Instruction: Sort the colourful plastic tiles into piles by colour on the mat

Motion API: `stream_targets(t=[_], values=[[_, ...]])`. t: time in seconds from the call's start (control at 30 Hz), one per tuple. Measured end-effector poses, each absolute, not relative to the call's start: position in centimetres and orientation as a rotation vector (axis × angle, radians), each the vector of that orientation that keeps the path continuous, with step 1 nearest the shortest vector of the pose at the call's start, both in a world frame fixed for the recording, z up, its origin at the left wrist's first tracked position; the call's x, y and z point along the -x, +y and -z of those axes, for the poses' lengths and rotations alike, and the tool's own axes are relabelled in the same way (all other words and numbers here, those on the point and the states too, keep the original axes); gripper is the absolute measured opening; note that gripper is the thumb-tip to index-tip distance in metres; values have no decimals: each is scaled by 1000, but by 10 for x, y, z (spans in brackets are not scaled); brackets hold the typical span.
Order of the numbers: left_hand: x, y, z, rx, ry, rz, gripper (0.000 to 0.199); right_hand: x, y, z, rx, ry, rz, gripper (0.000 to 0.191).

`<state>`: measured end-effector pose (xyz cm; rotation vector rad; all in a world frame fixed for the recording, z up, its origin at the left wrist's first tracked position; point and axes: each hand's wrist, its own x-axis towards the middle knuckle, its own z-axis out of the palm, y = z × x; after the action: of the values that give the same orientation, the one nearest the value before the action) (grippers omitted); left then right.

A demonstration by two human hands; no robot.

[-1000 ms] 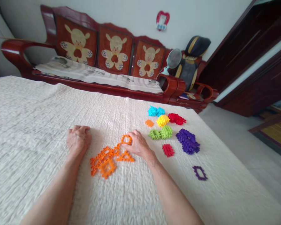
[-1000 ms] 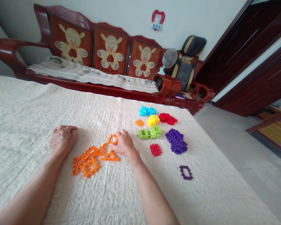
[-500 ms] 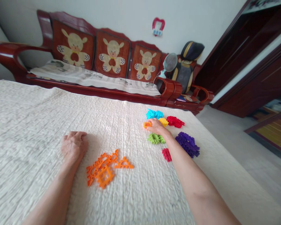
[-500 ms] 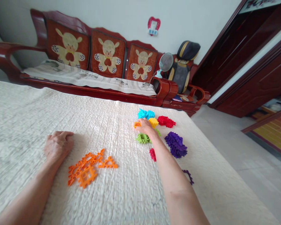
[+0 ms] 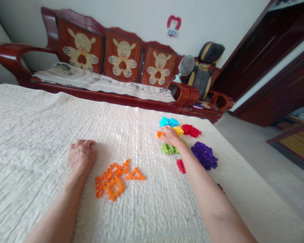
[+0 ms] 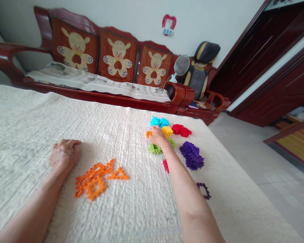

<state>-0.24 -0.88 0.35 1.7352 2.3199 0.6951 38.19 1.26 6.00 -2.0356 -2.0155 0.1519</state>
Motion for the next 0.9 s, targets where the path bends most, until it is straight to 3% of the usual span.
stream_targets(t=[0.1,0.33,0.57,0.77,0.9], values=[[2,-9,-4,-1738,2322,-717,38,-359,-10,-56,1757,-2001,-112,33],[0,-9,-2,-1745,2340,-711,37,-271,-73,-34,1232,-2104,-570,28],[-1,-9,-6,-1735,2349,-690,39,-271,-89,-39,1254,-2267,-759,18],[-1,-9,-4,-1740,2359,-705,39,-273,-97,-45,1387,-2404,-821,35],[-1,-9,-4,-1743,2361,-700,39,-270,-99,-51,1425,-2426,-862,35]])
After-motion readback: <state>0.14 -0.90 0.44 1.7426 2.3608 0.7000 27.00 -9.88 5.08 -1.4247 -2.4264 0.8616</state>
